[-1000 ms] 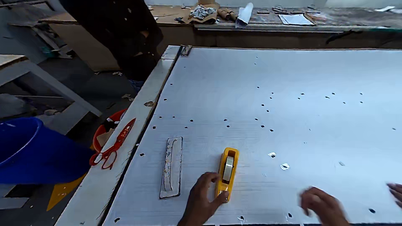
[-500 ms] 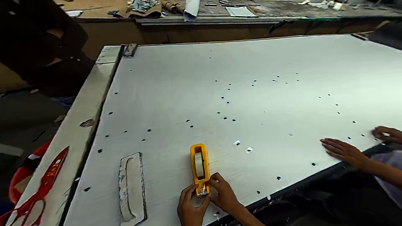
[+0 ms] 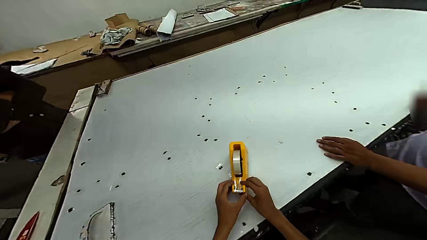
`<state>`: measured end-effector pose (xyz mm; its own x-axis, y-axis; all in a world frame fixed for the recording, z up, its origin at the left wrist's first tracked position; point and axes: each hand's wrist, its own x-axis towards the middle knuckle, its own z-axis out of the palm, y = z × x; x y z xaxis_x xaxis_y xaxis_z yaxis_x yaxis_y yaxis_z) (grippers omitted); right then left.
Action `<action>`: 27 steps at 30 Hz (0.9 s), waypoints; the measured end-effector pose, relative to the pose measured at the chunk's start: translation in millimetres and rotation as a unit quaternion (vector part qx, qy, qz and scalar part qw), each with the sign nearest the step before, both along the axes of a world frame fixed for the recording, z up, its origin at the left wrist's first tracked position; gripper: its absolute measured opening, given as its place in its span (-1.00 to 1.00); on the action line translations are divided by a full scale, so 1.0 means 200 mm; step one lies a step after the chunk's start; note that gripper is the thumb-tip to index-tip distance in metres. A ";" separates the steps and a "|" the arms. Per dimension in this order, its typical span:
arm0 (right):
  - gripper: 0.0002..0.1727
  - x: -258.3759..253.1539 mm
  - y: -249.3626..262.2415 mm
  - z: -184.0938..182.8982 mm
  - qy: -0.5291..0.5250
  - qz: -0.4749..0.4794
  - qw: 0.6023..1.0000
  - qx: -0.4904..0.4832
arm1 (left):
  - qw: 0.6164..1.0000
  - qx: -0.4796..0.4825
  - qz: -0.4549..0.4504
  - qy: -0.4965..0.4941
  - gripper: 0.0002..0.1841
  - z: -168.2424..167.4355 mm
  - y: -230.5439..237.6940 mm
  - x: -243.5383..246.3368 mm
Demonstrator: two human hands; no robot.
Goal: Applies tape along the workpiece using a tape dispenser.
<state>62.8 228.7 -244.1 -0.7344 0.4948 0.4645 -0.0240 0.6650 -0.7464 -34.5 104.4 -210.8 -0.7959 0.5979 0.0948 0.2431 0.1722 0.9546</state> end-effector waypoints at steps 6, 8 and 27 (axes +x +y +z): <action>-0.68 0.22 0.66 -0.09 -0.009 -0.083 0.996 -0.002 | 0.967 -0.068 -0.137 -0.206 -0.58 0.08 0.73 0.03; -0.64 0.26 0.81 -0.11 -0.008 -0.091 0.996 -0.005 | 0.959 -0.096 -0.120 -0.240 -0.66 0.11 0.92 0.06; -0.54 0.30 0.90 -0.12 -0.053 -0.060 0.992 -0.096 | 0.958 -0.057 0.048 -0.278 -0.78 0.13 0.86 0.33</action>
